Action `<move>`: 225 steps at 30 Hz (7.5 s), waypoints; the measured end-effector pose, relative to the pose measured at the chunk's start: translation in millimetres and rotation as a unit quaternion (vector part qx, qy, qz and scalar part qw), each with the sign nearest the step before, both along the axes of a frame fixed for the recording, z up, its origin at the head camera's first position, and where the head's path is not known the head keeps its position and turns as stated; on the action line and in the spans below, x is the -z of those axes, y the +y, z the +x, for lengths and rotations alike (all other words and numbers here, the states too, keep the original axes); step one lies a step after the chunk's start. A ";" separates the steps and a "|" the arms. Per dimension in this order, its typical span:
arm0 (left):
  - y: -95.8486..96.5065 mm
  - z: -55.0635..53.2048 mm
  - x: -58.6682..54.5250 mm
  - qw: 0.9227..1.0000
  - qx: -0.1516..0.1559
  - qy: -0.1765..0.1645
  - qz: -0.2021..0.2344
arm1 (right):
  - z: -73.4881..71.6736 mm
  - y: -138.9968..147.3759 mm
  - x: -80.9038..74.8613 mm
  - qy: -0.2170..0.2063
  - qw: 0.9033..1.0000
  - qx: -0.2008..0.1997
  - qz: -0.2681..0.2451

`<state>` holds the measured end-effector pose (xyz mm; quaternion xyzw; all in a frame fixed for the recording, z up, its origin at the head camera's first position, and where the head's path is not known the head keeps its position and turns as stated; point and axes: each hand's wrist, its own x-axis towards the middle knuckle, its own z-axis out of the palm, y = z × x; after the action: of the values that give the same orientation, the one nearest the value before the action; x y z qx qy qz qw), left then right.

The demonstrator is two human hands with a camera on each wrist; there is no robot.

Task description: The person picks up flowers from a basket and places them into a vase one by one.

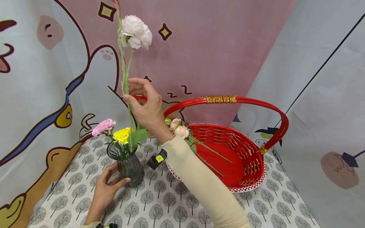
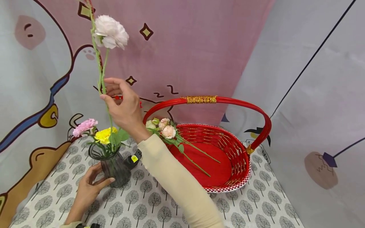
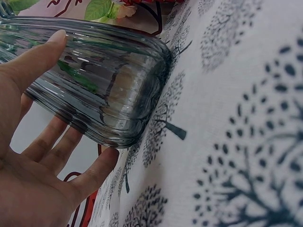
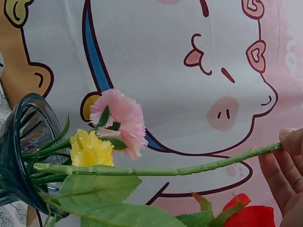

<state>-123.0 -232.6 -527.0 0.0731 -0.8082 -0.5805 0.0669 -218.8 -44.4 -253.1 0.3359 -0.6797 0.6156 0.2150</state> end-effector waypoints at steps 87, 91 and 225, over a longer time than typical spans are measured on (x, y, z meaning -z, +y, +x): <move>-2.5 -0.3 2.3 1.000 0.007 0.011 0.006 | 33.5 -13.0 106.9 -0.061 0.938 0.204 0.272; -2.3 -0.5 2.8 1.000 0.011 0.009 0.013 | 35.9 -14.8 107.0 -0.057 0.927 0.227 0.293; -6.8 -1.9 5.9 0.999 0.016 -0.011 0.028 | -48.2 252.3 188.7 -0.255 0.852 0.169 0.426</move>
<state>-124.9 -239.4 -532.9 0.0684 -0.7931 -0.6035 0.0468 -267.0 207.9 -441.8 0.1063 -0.9525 0.2840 -0.0294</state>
